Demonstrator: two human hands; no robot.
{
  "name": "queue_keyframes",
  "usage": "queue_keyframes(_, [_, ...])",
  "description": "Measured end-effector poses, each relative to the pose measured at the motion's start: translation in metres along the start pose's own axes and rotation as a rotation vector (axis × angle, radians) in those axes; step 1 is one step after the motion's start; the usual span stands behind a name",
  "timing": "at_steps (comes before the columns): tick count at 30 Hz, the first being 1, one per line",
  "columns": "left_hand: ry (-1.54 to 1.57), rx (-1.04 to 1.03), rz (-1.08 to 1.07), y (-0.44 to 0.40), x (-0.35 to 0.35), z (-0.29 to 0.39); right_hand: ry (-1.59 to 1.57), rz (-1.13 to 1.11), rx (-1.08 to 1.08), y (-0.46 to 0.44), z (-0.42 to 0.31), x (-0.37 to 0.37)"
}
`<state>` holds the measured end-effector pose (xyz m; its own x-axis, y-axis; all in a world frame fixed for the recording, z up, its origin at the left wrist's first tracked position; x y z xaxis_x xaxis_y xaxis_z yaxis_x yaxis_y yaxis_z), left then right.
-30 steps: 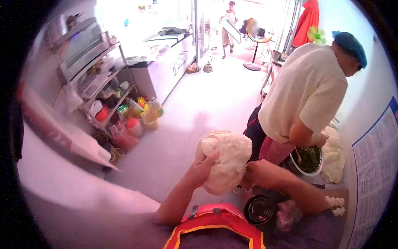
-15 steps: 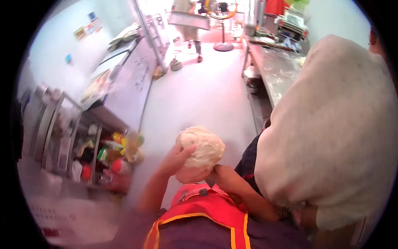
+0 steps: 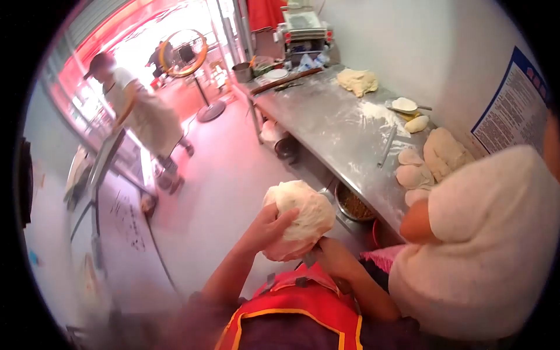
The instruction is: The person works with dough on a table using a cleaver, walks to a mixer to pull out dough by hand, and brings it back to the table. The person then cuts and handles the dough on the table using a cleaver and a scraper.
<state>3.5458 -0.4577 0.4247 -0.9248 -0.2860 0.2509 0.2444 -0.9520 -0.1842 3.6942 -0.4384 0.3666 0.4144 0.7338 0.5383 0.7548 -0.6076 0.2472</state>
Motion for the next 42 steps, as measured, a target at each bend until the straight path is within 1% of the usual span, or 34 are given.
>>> queue_keyframes(1, [-0.095,-0.051,-0.016,-0.027,0.010,0.002,0.024,0.067,0.010,-0.020,-0.005,0.009])
queue_keyframes(4, [-0.233,0.004,-0.106,-0.120,0.033,0.001,-0.102,0.154,-0.054,-0.085,-0.026,0.056])
queue_keyframes(6, [-0.237,-0.114,-0.112,-0.187,0.040,0.004,-0.272,0.201,-0.079,-0.136,-0.037,0.092])
queue_keyframes(8, [-0.261,-0.268,-0.128,-0.256,0.047,0.028,-0.402,0.256,-0.072,-0.188,-0.028,0.123])
queue_keyframes(10, [-0.309,-0.315,-0.148,-0.317,0.056,0.048,-0.331,0.259,-0.261,-0.227,-0.039,0.170])
queue_keyframes(13, [-0.281,-0.381,-0.178,-0.421,0.068,0.064,-0.162,0.470,-0.071,-0.299,-0.060,0.251])
queue_keyframes(16, [-0.281,-0.514,-0.149,-0.525,0.082,0.077,-0.221,0.579,-0.051,-0.374,-0.070,0.315])
queue_keyframes(19, [-0.241,-0.560,-0.205,-0.633,0.087,0.069,-0.241,0.676,-0.038,-0.450,-0.084,0.375])
queue_keyframes(20, [-0.214,-0.583,-0.218,-0.674,0.085,0.057,-0.244,0.680,-0.065,-0.479,-0.079,0.390])
queue_keyframes(22, [-0.236,-0.515,-0.248,-0.736,0.086,0.034,-0.251,0.699,-0.123,-0.536,-0.062,0.420])
queue_keyframes(23, [-0.167,-0.536,-0.305,-0.760,0.083,0.015,-0.265,0.711,-0.126,-0.566,-0.041,0.433])
queue_keyframes(25, [-0.005,-0.598,-0.363,-0.826,0.076,-0.038,0.026,0.808,-0.139,-0.619,-0.008,0.463])
queue_keyframes(26, [0.085,-0.475,-0.429,-0.855,0.060,-0.095,0.167,0.842,-0.140,-0.647,0.007,0.475])
queue_keyframes(28, [0.259,-0.212,-0.517,-0.908,0.031,-0.209,0.538,0.751,-0.377,-0.703,0.065,0.483])
queue_keyframes(29, [0.401,-0.048,-0.564,-0.907,0.020,-0.251,0.721,0.686,-0.496,-0.722,0.086,0.487])
queue_keyframes(30, [0.539,0.124,-0.585,-0.905,0.010,-0.293,0.755,0.641,-0.531,-0.735,0.095,0.489])
queue_keyframes(31, [0.774,0.373,-0.619,-0.895,-0.005,-0.330,0.788,0.596,-0.561,-0.746,0.099,0.488])
queue_keyframes(32, [0.847,0.430,-0.589,-0.896,-0.010,-0.348,0.816,0.551,-0.598,-0.752,0.102,0.489])
queue_keyframes(33, [0.917,0.494,-0.562,-0.895,-0.016,-0.364,0.804,0.549,-0.570,-0.754,0.096,0.494])
queue_keyframes(34, [0.983,0.565,-0.532,-0.894,-0.025,-0.381,0.837,0.494,-0.563,-0.758,0.089,0.499])
queue_keyframes(36, [0.885,0.490,-0.371,-0.916,-0.034,-0.413,0.902,0.393,-0.531,-0.774,0.076,0.519])
queue_keyframes(37, [0.838,0.437,-0.289,-0.932,-0.035,-0.418,0.981,0.312,-0.534,-0.782,0.076,0.526])
queue_keyframes(39, [0.705,0.435,-0.116,-0.953,-0.031,-0.434,0.918,0.201,-0.565,-0.792,0.074,0.542])
queue_keyframes(40, [0.685,0.395,-0.061,-0.968,-0.033,-0.446,0.884,0.143,-0.578,-0.795,0.076,0.545])
queue_keyframes(42, [0.636,0.318,0.047,-0.994,-0.035,-0.469,0.726,0.107,-0.702,-0.785,0.094,0.543])
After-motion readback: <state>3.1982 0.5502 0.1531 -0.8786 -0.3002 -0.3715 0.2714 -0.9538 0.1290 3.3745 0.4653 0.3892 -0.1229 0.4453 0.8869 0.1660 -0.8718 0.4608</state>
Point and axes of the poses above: each hand's wrist, its own y-axis away from the middle knuckle, its own x-axis out of the back of the hand, z = x × y, the point moved 10 cm from there along -y, towards the middle knuckle, and after that the axes turned 3 degrees about -x, right-handed, at the moved point
